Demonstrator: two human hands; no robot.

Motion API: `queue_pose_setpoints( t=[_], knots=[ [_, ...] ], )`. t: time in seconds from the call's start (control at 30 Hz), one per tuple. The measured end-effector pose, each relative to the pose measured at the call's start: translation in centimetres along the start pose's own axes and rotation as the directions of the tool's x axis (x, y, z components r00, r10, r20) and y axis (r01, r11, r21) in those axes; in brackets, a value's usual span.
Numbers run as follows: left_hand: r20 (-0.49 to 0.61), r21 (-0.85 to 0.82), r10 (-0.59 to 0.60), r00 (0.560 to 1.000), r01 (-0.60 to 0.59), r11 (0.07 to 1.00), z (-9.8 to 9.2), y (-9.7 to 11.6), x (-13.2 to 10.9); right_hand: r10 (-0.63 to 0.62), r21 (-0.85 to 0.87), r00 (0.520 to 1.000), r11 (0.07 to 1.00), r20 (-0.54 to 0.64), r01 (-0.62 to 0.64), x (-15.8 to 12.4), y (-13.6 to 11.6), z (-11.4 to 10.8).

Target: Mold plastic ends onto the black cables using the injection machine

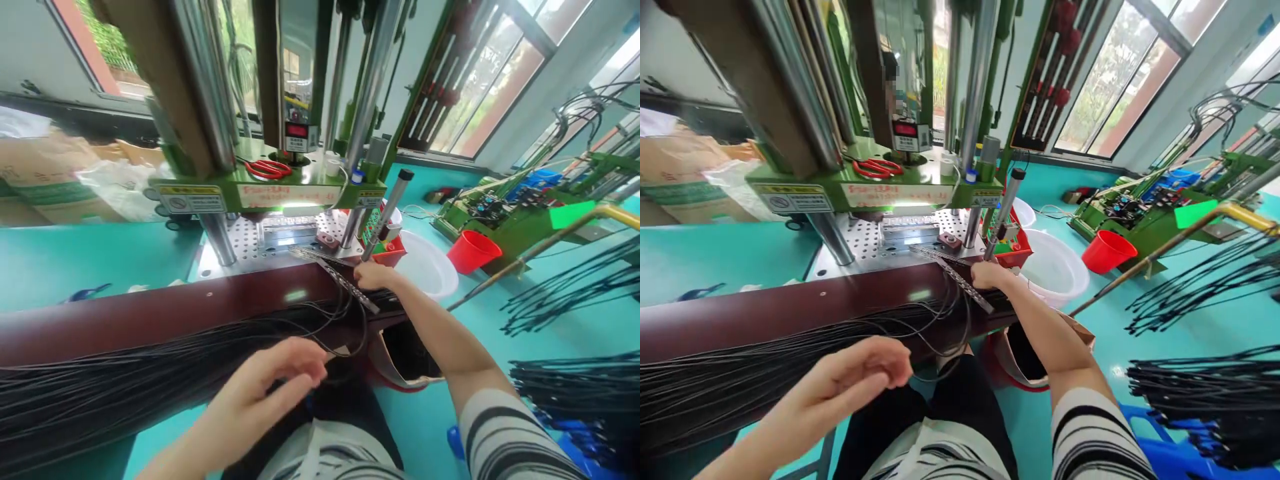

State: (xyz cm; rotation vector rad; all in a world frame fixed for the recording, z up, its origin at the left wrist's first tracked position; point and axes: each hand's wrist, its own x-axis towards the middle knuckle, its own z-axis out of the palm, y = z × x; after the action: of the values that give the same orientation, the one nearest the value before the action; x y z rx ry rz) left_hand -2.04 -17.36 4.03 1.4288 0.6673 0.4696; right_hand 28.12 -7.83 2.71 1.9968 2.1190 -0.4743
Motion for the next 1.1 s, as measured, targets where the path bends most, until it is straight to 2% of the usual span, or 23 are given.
queue_pose_setpoints(
  t=[0.07,0.13,0.2,0.27,0.4,0.5,0.57,0.67,0.77,0.83,0.93,1.03,1.1],
  knots=[
    [-0.096,-0.029,-0.024,0.995,0.022,0.999,-2.8,-0.6,0.0,-0.041,-0.006,0.991,0.999,0.125,0.042,-0.2,-0.1,-0.1],
    [-0.129,-0.035,-0.042,0.991,0.038,0.999,-4.7,-1.3,0.6,-0.094,0.011,0.975,0.996,0.199,0.094,-1.1,0.3,0.4],
    [-0.139,-0.004,-0.043,0.989,0.042,0.999,-5.8,-1.9,1.5,-0.134,0.049,0.976,0.991,0.172,0.127,-2.0,0.8,1.4],
    [-0.156,0.046,-0.029,0.987,0.036,0.998,-6.1,-2.3,2.5,-0.108,0.071,0.990,0.992,0.090,0.102,-2.4,1.1,2.5],
    [-0.198,0.170,0.034,0.980,0.000,0.985,-5.6,-2.4,4.7,0.002,0.050,1.000,0.999,0.024,-0.003,-1.6,1.2,3.6],
    [-0.233,0.166,0.080,0.969,-0.041,0.985,-4.9,-2.8,6.7,0.056,-0.003,0.997,0.998,-0.048,-0.056,-0.4,1.3,2.4],
    [-0.253,0.052,0.059,0.966,-0.047,0.998,-4.5,-3.4,8.4,0.065,-0.047,0.992,0.996,-0.109,-0.071,0.5,1.4,1.0],
    [-0.296,-0.244,-0.069,0.953,-0.006,0.970,-3.6,-4.4,10.9,0.027,-0.096,0.982,0.994,-0.185,-0.046,2.1,1.4,-1.4],
    [-0.306,-0.561,-0.235,0.923,0.025,0.828,-2.4,-5.0,13.3,-0.008,-0.098,0.968,0.995,-0.253,-0.017,4.2,1.0,-3.2],
    [-0.246,-0.701,-0.296,0.923,0.041,0.712,-1.4,-5.0,14.8,-0.010,-0.075,0.958,0.997,-0.287,-0.012,5.9,0.6,-3.9],
    [-0.157,-0.788,-0.287,0.945,0.055,0.613,-0.1,-4.7,17.1,-0.011,-0.029,0.949,1.000,-0.314,0.002,8.7,-0.3,-4.3],
    [-0.121,-0.775,-0.209,0.970,0.039,0.630,0.1,-4.3,19.6,-0.017,0.003,0.947,1.000,-0.320,0.020,11.8,-1.2,-4.4],
    [-0.118,-0.759,-0.220,0.968,0.055,0.649,-0.9,-4.2,21.4,-0.005,0.015,0.949,1.000,-0.316,0.010,13.7,-1.6,-4.5]
  ],
)
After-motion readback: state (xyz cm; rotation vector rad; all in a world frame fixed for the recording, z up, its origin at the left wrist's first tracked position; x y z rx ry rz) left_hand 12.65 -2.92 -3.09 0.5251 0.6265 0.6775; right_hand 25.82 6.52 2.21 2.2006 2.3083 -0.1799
